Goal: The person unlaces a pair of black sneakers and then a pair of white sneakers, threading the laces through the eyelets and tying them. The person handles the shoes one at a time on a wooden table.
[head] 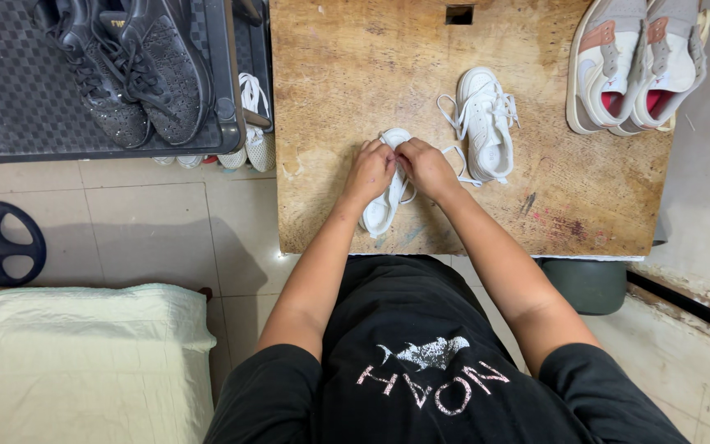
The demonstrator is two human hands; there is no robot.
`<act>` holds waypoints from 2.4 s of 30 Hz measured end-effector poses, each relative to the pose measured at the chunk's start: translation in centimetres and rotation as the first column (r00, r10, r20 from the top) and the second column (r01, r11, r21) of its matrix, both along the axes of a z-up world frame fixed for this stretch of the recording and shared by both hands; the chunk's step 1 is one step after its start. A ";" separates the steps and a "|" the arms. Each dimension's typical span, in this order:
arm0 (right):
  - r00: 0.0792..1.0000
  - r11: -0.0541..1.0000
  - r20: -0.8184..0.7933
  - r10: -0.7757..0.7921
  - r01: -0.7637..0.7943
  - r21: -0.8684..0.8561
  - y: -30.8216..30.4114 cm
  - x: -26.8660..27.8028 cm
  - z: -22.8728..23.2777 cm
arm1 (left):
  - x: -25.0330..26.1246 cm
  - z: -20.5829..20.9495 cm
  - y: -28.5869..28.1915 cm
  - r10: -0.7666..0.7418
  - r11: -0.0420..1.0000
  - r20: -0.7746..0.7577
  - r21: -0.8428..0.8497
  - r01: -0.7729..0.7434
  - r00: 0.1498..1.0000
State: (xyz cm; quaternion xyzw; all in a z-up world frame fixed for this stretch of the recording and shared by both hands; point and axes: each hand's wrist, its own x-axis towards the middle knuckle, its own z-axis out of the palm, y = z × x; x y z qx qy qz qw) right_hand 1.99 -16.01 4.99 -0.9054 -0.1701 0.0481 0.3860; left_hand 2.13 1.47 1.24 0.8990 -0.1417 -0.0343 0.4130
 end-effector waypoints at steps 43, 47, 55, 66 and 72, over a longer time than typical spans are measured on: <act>0.566 0.679 -0.820 -0.088 0.636 0.366 -1.3 -0.1 -7.4 | -2.2 -1.5 -1.4 0.122 0.988 -0.024 -0.094 -0.123 0.992; 0.529 0.683 -0.830 -0.176 0.673 0.283 -1.8 -0.3 -7.8 | -1.8 -2.1 -0.7 0.056 0.864 -0.514 -0.404 -0.299 0.856; 0.607 0.679 -0.781 -0.146 0.636 0.367 -1.1 -1.2 -9.8 | -0.6 -1.4 0.5 -0.292 0.945 -0.166 0.102 0.311 0.942; 0.787 0.819 -0.607 -0.108 0.417 0.395 -2.2 -1.7 -8.2 | 2.1 0.7 2.3 0.198 0.951 -0.455 -0.125 -0.282 0.869; 0.752 0.704 -0.654 -0.077 0.506 0.498 -0.4 -1.1 -8.2 | -0.3 1.7 0.0 0.020 0.980 -0.252 0.198 0.031 0.968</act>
